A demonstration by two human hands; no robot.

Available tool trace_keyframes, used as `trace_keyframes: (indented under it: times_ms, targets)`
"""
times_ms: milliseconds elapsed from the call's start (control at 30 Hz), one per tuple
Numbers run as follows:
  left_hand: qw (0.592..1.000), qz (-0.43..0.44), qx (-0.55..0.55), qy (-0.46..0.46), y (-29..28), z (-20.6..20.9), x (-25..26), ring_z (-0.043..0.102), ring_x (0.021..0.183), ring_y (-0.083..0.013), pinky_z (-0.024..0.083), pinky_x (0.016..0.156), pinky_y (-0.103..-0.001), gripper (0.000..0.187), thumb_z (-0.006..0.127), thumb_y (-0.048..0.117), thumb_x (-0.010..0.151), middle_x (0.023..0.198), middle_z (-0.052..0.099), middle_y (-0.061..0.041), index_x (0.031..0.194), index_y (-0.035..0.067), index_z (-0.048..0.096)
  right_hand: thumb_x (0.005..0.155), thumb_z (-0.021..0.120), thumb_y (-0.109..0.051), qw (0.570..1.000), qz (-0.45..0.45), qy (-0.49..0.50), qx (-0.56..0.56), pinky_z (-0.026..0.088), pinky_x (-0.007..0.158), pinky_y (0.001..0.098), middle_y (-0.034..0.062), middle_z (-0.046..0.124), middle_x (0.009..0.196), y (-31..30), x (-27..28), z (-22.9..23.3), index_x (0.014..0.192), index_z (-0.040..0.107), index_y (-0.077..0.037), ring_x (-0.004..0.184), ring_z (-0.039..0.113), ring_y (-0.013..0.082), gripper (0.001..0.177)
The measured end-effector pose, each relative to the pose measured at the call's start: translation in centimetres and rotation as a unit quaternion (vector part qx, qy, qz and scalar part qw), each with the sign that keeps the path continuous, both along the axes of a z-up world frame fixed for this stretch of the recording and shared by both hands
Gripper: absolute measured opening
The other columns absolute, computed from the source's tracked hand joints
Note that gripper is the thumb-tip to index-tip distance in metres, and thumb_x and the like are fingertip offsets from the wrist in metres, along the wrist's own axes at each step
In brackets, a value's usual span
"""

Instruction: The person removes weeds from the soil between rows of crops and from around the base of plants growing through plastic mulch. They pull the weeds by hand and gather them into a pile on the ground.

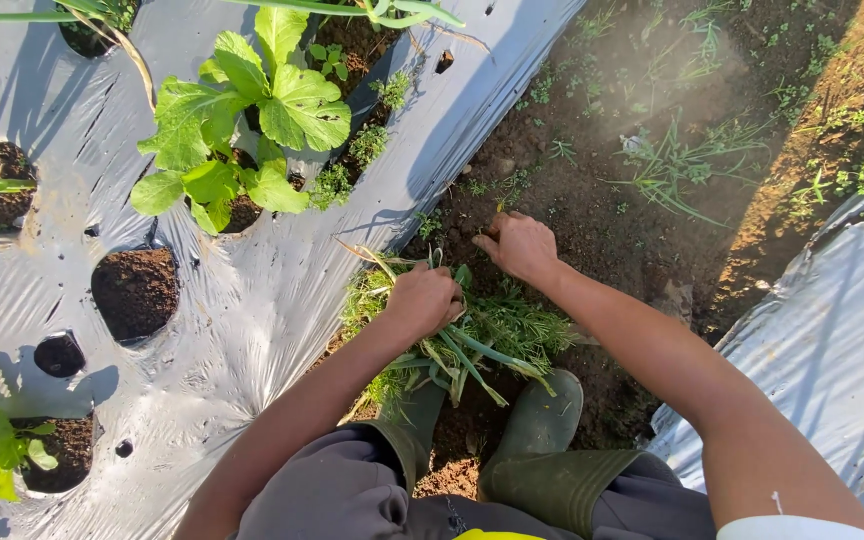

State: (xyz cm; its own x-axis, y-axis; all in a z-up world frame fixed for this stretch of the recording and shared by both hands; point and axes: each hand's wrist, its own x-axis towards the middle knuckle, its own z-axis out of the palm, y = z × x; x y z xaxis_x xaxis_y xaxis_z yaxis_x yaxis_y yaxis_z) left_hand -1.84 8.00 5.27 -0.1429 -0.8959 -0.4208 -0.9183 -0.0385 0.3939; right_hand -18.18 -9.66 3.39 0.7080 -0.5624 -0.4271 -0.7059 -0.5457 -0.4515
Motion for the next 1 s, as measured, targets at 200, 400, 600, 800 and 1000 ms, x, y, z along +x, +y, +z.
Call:
trace_keyframes:
  times_ms: [200,400,600,800,1000]
  targets:
    - [0.983,0.13,-0.129,-0.028,-2.4,8.4,0.9,0.077,0.09,-0.034,0.075,0.073,-0.044,0.024,0.056,0.029,0.113,0.127,0.054,-0.007,0.131,0.017,0.067,0.112,0.066,-0.027,0.995,0.063,-0.02,-0.071,0.069,0.068,0.0575,0.0203,0.075,0.113,-0.2,0.8,-7.2,0.115,0.075,-0.005,0.097,0.081,0.0453,0.024]
    - [0.949,0.115,-0.214,-0.201,-3.6,3.1,3.1,0.059,0.109,-0.0203,0.062,0.083,-0.034,0.043,0.08,0.033,0.092,0.115,0.049,0.002,0.13,0.026,0.062,0.109,0.064,-0.023,0.993,-0.035,-0.091,0.061,0.063,0.069,0.0666,0.0192,0.076,0.097,-1.9,-0.6,-3.8,0.113,0.076,-0.006,0.091,0.078,0.0487,0.021]
    - [0.951,0.134,-0.18,-0.213,-2.8,-1.9,3.7,0.063,0.105,-0.0216,0.059,0.082,-0.036,0.046,0.086,0.032,0.084,0.107,0.058,0.001,0.125,0.024,0.065,0.104,0.072,-0.025,0.994,0.038,-0.06,0.084,0.065,0.081,0.0622,0.0146,0.08,0.099,-1.7,-2.4,-4.2,0.117,0.074,-0.011,0.097,0.081,0.0421,0.02]
    - [0.958,0.159,-0.153,-0.183,-3.2,-0.8,4.2,0.065,0.105,-0.0215,0.062,0.079,-0.036,0.037,0.08,0.035,0.088,0.104,0.065,0.0,0.121,0.024,0.068,0.108,0.066,-0.021,0.992,0.115,-0.039,-0.036,0.067,0.071,0.0553,0.011,0.064,0.101,1.1,-2.0,-6.4,0.116,0.066,-0.012,0.094,0.077,0.0412,0.012]
    - [0.959,0.17,-0.154,-0.166,-3.2,-3.7,4.9,0.066,0.1,-0.0185,0.063,0.076,-0.034,0.025,0.074,0.037,0.096,0.096,0.069,0.003,0.119,0.028,0.07,0.1,0.069,-0.021,0.969,0.167,-0.053,0.174,0.06,0.068,0.0609,0.0183,0.071,0.088,-0.6,-1.3,-5.3,0.101,0.072,-0.008,0.085,0.077,0.0457,0.013]
